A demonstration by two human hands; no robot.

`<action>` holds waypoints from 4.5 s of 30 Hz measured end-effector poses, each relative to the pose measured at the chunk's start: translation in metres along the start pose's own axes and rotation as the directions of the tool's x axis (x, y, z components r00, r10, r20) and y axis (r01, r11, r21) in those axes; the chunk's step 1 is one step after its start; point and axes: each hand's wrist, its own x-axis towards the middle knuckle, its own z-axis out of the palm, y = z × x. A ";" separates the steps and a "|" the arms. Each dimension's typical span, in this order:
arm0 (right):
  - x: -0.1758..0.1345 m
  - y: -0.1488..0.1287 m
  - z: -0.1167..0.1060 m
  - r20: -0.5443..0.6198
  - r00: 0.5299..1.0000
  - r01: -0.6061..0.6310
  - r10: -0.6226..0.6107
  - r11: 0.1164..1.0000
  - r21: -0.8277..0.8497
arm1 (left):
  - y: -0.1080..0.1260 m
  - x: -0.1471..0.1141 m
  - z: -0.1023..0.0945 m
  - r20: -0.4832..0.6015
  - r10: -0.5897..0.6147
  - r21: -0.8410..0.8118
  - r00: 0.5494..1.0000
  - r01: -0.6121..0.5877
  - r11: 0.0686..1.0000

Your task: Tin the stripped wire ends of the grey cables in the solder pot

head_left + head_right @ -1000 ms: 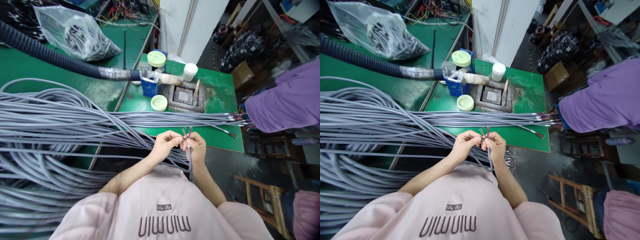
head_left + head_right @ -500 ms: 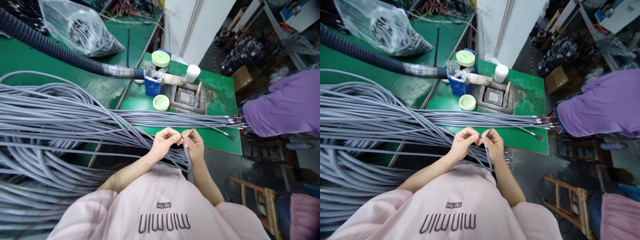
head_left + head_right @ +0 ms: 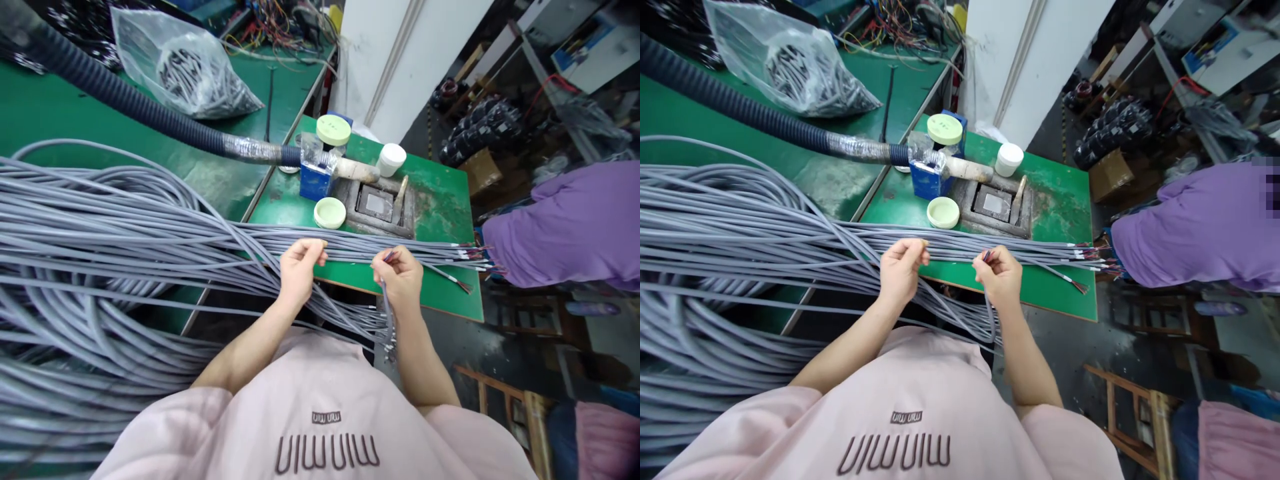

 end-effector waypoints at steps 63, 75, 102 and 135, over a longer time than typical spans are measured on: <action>0.213 0.056 -0.037 -0.105 0.978 -0.204 0.178 0.755 -0.623 | -0.037 0.017 -0.033 0.581 0.366 0.729 0.727 -0.665 0.162; 0.220 0.062 -0.044 -0.096 0.985 -0.171 0.144 0.726 -0.666 | -0.037 0.018 -0.032 0.589 0.419 0.716 0.691 -0.686 0.125; 0.040 -0.029 -0.028 0.019 0.997 0.072 -0.070 0.982 -0.173 | -0.037 0.017 -0.033 0.574 0.404 0.714 0.713 -0.676 0.179; -0.023 -0.015 0.005 -0.011 0.999 -0.039 0.040 0.996 0.081 | -0.010 -0.047 0.050 0.303 -0.272 -0.300 0.913 0.362 0.883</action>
